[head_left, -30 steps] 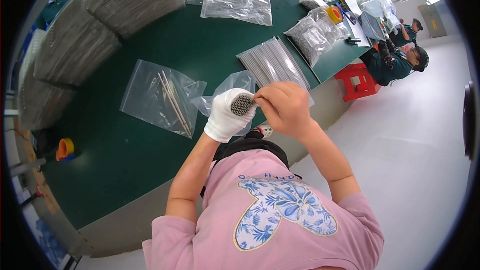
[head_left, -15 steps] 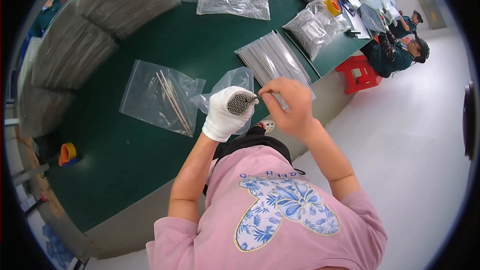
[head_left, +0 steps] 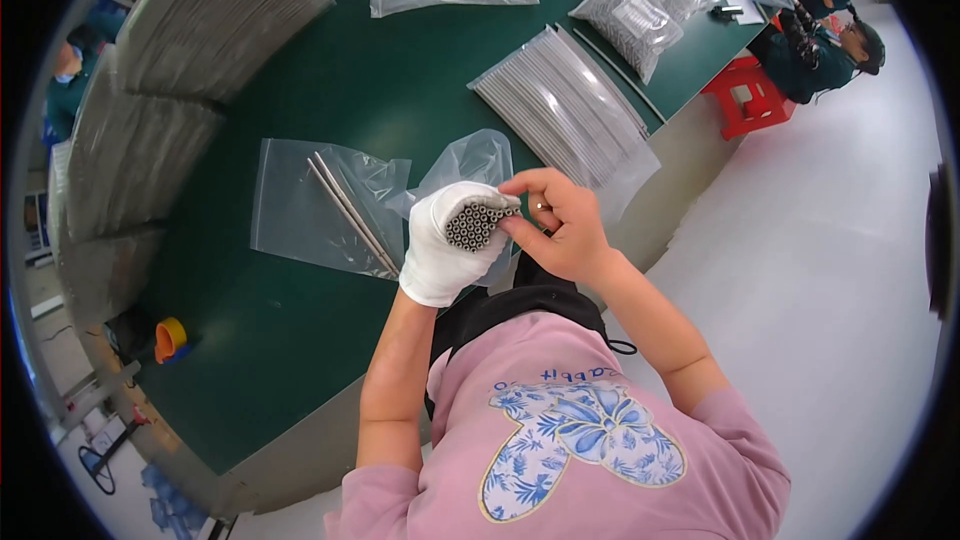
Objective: Bundling thin metal rods into a circular holder at a factory workbench.
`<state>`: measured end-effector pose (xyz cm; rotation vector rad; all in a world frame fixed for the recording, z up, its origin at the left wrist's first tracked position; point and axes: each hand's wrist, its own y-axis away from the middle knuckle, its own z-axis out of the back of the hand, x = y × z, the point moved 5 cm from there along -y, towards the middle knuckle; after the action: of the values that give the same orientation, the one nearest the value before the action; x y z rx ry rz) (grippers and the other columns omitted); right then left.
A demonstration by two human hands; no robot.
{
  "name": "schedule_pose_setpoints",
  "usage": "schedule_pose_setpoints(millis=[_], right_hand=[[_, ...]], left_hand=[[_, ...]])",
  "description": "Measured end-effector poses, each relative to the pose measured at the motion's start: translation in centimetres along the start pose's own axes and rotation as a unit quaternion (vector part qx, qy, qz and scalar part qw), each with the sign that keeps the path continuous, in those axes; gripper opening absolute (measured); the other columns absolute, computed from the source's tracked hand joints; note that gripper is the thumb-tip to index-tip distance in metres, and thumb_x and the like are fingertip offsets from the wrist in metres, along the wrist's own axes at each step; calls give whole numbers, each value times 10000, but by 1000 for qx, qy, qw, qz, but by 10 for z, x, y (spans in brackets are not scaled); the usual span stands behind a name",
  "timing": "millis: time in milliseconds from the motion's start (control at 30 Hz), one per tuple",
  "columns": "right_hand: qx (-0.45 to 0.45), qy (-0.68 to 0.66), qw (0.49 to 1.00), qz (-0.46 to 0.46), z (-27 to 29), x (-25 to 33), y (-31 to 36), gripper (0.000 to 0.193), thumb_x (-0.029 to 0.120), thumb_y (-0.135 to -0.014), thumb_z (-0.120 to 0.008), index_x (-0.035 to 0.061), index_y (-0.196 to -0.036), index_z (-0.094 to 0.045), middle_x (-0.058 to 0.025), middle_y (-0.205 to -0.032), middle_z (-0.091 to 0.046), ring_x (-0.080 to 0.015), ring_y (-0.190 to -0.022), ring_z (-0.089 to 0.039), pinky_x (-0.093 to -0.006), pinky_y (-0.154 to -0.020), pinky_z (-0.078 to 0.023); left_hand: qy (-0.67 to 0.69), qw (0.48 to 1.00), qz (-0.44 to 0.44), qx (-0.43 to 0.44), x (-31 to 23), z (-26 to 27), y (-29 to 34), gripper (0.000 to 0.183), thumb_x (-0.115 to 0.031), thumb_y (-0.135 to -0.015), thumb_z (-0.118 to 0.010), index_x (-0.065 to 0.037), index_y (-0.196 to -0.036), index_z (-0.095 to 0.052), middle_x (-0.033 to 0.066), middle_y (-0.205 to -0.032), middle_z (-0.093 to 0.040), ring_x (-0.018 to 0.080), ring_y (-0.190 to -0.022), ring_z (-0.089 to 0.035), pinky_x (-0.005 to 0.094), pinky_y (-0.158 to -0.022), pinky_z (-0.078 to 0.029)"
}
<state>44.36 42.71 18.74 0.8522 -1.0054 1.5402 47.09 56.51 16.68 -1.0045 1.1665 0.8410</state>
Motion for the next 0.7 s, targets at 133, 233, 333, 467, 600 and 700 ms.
schedule_pose_setpoints(millis=[133, 233, 333, 467, 600, 700], right_hand=[[5, -77, 997, 7, -1, -33, 11, 686, 169, -620, -768, 60, -1219, -450, 5, -593, -344, -101, -525, -338, -230, -498, -293], [69, 86, 980, -165, -21, -93, 37, 996, 285, -535, -819, 73, -1345, -279, -51, -658, -464, -221, -598, -511, -327, -573, -428], [116, 142, 970, -157, -65, -125, 47, 1001, 336, -524, -805, 131, -1347, -275, -139, -868, -622, -337, -830, -623, -411, -690, -498], [76, 199, 946, -246, -97, -127, 25, 704, 364, -585, -737, 136, -1194, -467, -137, -871, -642, -355, -809, -617, -423, -660, -498], [-7, 169, 975, -145, -84, -126, 35, 317, 368, -572, -703, 94, -705, -614, -139, -681, -622, -360, -654, -609, -425, -561, -484], [-20, 68, 994, -86, -80, -144, 71, 345, 394, -549, -723, 109, -710, -616, -132, -657, -609, -351, -624, -596, -419, -550, -474]], left_hand=[[138, 989, 43, 32, -1, 1, -7, 190, 79, -700, -699, -13, -837, -606, 89, -881, -661, 151, -750, -639, 273, -664, -508], [62, 998, -2, 6, -1, 4, -12, 184, 56, -701, -721, -17, -816, -597, 72, -858, -650, 138, -706, -619, 261, -651, -499], [36, 999, -3, -26, 1, 3, -11, 228, 71, -714, -715, -24, -860, -569, 41, -819, -617, 107, -737, -577, 244, -692, -480], [5, 995, 20, -95, 4, 2, -8, 199, 61, -712, -726, -27, -835, -596, 25, -812, -614, 90, -720, -561, 232, -679, -473], [18, 996, 22, -79, -5, -15, -1, 188, 49, -709, -740, -18, -823, -606, 15, -771, -619, 74, -692, -557, 230, -654, -478], [85, 990, 66, -95, -48, -26, 2, 181, 48, -708, -742, -12, -829, -622, 27, -768, -637, 76, -676, -577, 223, -640, -493]])
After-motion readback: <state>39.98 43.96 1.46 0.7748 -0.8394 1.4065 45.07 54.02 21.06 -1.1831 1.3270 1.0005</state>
